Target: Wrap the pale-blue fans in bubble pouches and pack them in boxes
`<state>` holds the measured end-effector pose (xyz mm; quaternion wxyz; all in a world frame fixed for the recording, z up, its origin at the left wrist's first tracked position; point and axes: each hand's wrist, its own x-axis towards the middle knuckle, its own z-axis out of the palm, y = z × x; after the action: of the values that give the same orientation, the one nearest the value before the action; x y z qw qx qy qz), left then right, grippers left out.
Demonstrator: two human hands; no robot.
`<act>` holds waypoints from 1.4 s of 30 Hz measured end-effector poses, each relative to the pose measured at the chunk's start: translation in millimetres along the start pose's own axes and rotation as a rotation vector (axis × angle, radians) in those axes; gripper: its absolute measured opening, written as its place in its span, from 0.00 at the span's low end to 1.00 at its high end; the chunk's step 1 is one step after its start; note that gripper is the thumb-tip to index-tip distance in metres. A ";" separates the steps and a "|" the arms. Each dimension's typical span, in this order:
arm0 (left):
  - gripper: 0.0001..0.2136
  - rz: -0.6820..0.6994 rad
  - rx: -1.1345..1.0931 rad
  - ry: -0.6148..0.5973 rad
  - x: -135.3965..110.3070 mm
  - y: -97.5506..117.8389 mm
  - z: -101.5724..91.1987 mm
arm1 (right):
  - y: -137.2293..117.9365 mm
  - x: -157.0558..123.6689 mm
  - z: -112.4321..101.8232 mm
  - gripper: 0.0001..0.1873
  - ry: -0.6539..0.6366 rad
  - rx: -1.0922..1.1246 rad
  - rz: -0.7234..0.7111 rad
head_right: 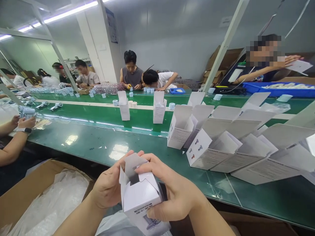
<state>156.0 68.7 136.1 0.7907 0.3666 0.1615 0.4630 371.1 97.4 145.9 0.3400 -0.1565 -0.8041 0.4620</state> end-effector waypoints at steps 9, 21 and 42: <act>0.19 0.155 0.085 0.345 17.9 -8.9 10.7 | -5.9 9.4 -10.7 0.31 -0.039 -0.197 -0.028; 0.09 0.198 0.639 0.138 11.0 -6.9 -4.0 | 7.4 -18.1 63.2 0.41 0.503 -0.579 0.105; 0.19 -0.040 0.420 0.246 1.6 -33.8 21.1 | -24.1 -26.2 41.3 0.50 0.236 -0.267 0.260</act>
<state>190.1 50.7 125.9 0.6805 0.4603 0.3566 0.4448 362.9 43.6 141.7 0.3455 -0.3554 -0.7858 0.3700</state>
